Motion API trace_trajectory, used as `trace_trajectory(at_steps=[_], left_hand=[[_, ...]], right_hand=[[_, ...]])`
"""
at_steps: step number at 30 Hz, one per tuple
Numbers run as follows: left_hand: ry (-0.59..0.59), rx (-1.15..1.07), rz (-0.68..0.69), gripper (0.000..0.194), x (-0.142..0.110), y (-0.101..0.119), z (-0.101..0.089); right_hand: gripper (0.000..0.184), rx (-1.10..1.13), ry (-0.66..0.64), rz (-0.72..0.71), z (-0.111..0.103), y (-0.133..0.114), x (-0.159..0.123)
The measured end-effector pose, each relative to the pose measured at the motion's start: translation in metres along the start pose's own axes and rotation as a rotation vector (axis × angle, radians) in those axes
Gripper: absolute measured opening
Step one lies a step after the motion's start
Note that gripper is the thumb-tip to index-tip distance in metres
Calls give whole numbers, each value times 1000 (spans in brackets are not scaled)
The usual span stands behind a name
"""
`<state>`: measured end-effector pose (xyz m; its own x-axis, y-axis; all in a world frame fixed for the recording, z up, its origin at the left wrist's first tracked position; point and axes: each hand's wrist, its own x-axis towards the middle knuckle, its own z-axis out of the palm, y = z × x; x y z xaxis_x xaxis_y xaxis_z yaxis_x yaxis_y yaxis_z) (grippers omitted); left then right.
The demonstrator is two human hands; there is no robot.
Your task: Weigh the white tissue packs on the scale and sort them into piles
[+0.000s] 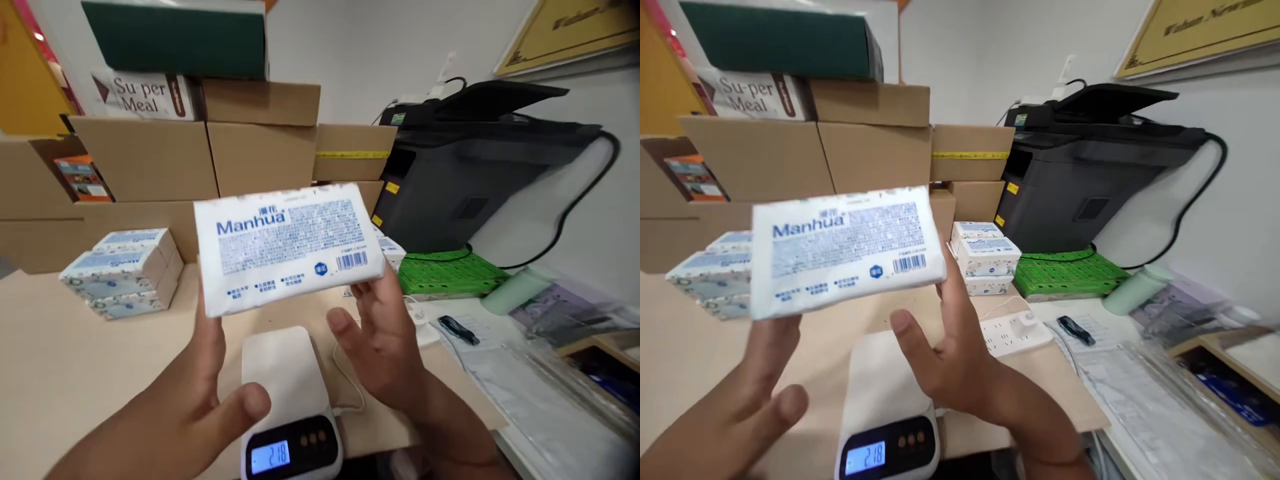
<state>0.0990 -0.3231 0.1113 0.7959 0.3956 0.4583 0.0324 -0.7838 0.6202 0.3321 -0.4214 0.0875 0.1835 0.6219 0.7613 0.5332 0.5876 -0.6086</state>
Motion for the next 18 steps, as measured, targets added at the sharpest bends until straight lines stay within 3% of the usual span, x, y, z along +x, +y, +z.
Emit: trace_trajectory(at_steps=[2, 5, 8, 11, 15, 18], left_hand=[[-57, -31, -79, 93, -15, -8, 19], [-28, -115, -124, 89, -41, -26, 58], [-43, -220, -168, 96, -71, -45, 89], [-2, -282, -238, 95, -95, -65, 101], [251, -304, -324, 84, -101, -97, 102], [394, -372, -352, 83, -89, -114, 108]], right_hand=[[86, -38, -128, 112, -10, 6, -32], [91, -142, -342, 314, -25, 22, -82], [88, -223, -460, 419, -31, 39, -111], [76, -313, -386, 267, -28, 55, -113], [67, -385, -177, -114, -21, 75, -100], [81, -354, -273, -189, -13, 90, -96]])
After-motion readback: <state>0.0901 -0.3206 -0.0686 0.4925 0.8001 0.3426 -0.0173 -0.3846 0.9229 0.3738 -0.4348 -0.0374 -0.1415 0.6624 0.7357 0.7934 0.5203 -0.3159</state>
